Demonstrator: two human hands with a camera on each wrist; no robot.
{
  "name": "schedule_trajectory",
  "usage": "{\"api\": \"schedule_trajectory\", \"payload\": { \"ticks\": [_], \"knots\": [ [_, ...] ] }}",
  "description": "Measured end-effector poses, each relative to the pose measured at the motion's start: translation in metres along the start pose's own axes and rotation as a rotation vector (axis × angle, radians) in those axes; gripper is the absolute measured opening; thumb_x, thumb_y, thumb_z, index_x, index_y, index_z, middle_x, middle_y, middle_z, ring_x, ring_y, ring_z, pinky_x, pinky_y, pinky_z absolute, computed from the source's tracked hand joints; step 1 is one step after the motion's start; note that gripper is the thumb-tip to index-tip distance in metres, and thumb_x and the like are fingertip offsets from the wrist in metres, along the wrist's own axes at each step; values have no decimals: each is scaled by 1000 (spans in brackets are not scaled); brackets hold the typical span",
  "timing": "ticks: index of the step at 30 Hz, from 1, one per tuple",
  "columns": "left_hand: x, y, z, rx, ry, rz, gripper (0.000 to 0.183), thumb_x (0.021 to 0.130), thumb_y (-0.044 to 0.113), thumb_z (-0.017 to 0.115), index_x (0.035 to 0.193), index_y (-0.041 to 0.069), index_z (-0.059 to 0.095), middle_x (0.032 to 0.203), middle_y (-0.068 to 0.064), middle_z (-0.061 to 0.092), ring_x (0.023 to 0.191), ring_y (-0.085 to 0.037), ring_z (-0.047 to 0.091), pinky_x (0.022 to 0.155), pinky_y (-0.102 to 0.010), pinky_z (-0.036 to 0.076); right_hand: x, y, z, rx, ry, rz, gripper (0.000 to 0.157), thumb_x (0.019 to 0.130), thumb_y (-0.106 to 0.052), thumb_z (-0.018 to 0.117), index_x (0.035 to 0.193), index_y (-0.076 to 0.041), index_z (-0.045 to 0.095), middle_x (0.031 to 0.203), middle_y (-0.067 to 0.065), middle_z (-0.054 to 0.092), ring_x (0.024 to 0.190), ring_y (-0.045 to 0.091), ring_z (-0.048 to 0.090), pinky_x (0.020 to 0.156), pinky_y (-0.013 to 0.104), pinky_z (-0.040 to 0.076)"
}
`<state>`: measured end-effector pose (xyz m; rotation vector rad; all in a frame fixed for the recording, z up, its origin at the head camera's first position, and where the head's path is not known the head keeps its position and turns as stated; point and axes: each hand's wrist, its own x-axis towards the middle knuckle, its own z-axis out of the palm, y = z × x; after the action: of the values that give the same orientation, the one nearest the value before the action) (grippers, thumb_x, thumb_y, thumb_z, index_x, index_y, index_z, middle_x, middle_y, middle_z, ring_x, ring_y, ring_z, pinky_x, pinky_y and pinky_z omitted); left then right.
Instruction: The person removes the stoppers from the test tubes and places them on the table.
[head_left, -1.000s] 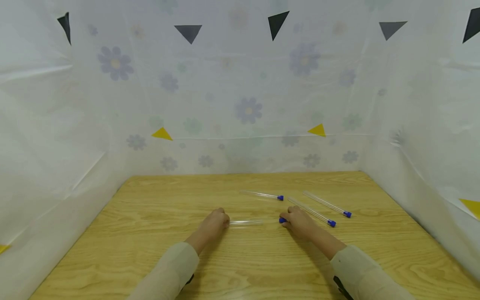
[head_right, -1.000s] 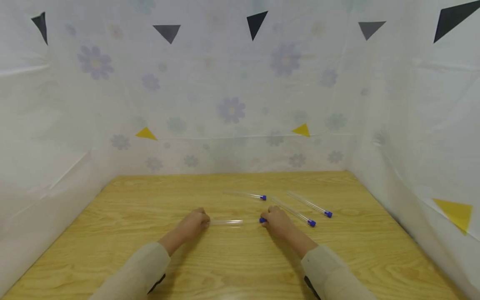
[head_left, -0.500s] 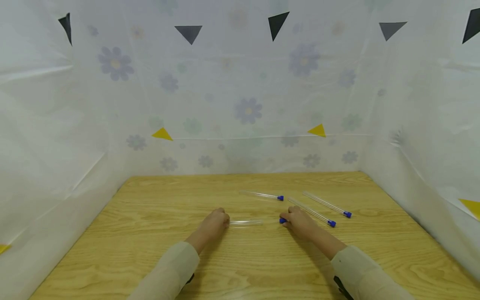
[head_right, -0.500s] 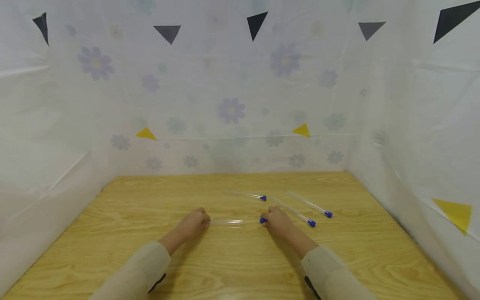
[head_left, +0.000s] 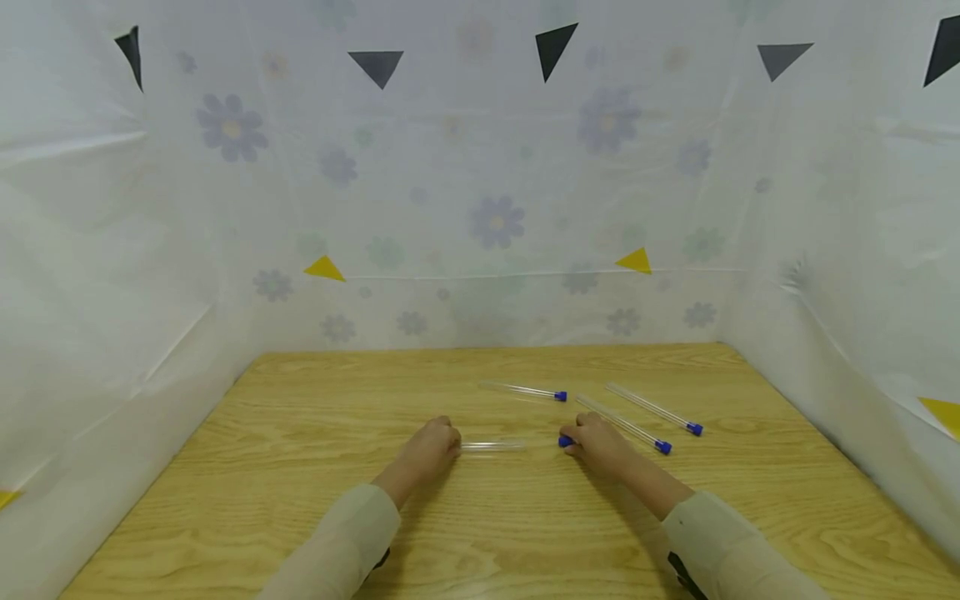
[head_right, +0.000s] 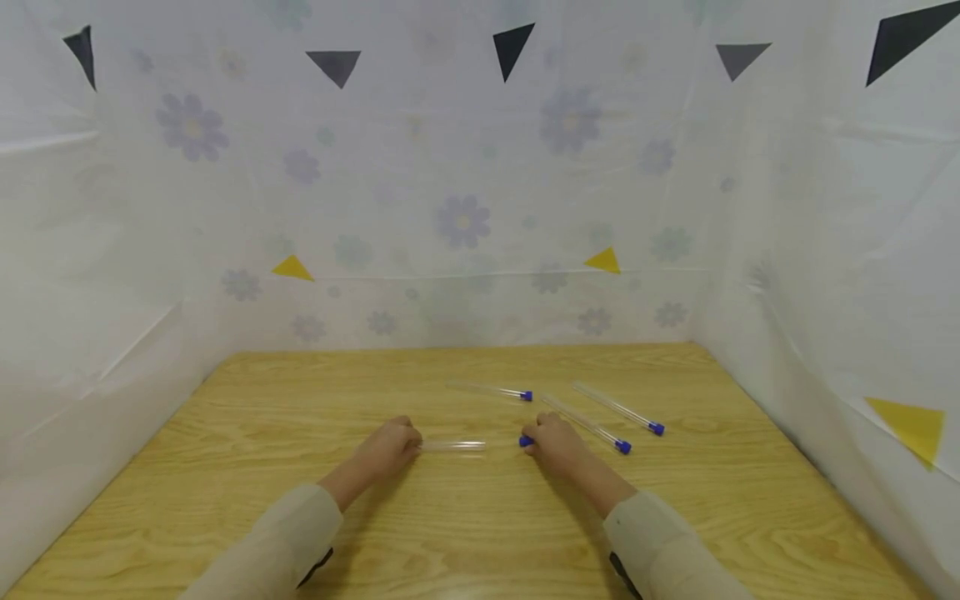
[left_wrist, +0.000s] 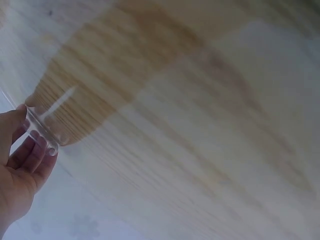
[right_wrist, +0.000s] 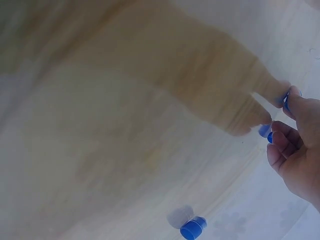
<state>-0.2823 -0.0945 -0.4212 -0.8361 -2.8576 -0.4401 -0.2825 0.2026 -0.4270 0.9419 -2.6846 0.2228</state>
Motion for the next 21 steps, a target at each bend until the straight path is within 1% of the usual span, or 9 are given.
{"api": "schedule_trajectory", "payload": {
  "ticks": [4,9,14,18,21],
  "knots": [
    [0,2,-1,-21,-11,-36,8,84,7,65,80,1,68,77,-4,54,71,-15,53,62,-24,50,0,-1,0,0,0,3,20,83,-13,65,99,-2,66,70,-1,43,64,10,26,56,20,21],
    [-1,3,-1,-26,4,-54,9,85,5,64,76,2,66,76,-4,54,70,-15,51,61,-25,48,0,-2,-2,9,-11,8,19,84,-14,65,99,-3,66,70,-1,42,64,9,27,55,20,21],
    [-1,2,0,-43,18,-60,10,84,3,65,73,3,64,75,-4,53,69,-14,50,60,-26,47,0,-3,-3,22,-11,2,19,84,-13,65,99,-2,66,70,-1,42,64,9,26,55,20,21],
    [-2,3,-2,-66,4,-56,7,83,3,65,77,1,66,77,-4,53,72,-15,52,63,-26,50,0,-2,-3,18,-8,6,20,84,-13,65,100,-1,66,71,0,44,64,9,27,55,20,22],
    [-2,2,-2,-58,4,-40,5,83,3,65,78,1,67,77,-4,53,72,-15,52,64,-26,51,0,-2,-4,20,-6,6,21,84,-12,65,100,0,66,72,0,46,65,9,28,55,20,23]
  ]
}}
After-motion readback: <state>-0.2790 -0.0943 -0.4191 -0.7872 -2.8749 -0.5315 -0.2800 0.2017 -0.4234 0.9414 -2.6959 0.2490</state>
